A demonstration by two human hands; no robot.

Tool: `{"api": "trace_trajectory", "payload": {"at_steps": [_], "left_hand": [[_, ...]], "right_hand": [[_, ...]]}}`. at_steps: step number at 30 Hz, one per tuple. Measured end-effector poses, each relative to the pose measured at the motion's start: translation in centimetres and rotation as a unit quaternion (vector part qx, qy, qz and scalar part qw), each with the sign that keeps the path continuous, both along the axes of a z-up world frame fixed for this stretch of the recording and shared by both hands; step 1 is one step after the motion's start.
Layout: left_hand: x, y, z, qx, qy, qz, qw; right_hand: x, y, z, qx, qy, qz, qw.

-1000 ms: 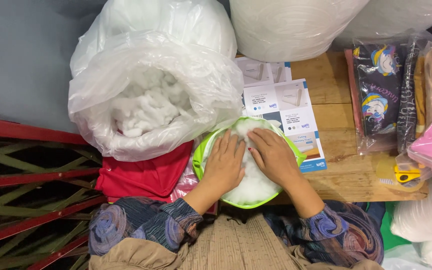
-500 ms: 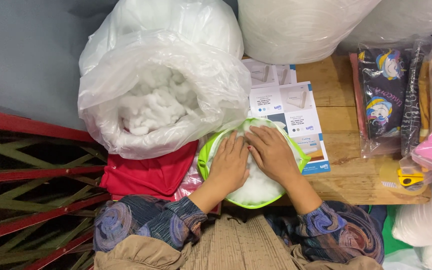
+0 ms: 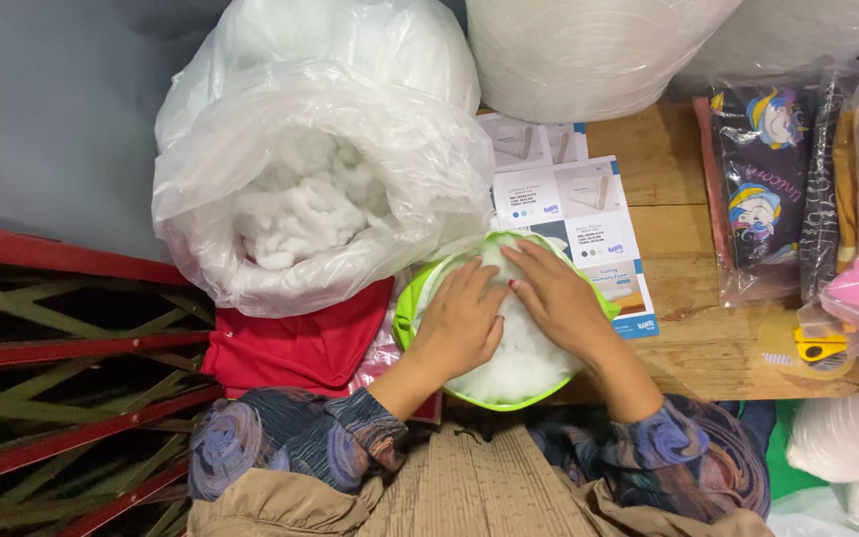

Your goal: Stuffing a green pillowcase with white fiberfill from a large storage bag and then folding the opening.

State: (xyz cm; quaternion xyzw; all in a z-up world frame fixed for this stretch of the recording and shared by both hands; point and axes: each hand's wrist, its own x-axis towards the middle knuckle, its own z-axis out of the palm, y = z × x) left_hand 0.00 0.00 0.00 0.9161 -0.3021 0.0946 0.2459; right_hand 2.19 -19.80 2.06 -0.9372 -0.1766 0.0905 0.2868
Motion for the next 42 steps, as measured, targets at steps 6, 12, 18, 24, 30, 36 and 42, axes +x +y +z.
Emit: {"api": "trace_trajectory", "payload": {"at_steps": [6,12,18,24,30,36,42], "left_hand": [[-0.1,1.0,1.4,-0.072,-0.017,-0.028,0.997],[-0.8,1.3,2.0,0.172,0.148,-0.082,0.970],[-1.3,0.7,0.4,0.291,0.170,-0.061,0.939],[-1.6,0.8,-5.1,0.300,0.130,-0.028,0.944],[-0.4,1.4,-0.7,0.257,0.254,-0.074,0.930],[0.2,1.2,1.4,0.126,0.303,-0.035,0.944],[-0.6,0.0,1.0,0.198,0.247,-0.027,0.948]], "right_hand": [[-2.2,-2.9,5.6,0.074,0.083,0.024,0.994],[-2.8,-1.4,2.9,-0.130,0.118,0.127,0.976],[-3.6,0.4,-1.5,-0.330,0.039,0.155,0.930],[-3.2,-0.3,-7.2,-0.386,0.001,0.123,0.914],[-2.9,-0.6,-3.0,-0.302,0.045,0.134,0.943],[-3.0,-2.4,5.9,0.015,0.137,0.058,0.989],[-2.6,-0.9,2.4,-0.110,0.009,0.078,0.991]]}}
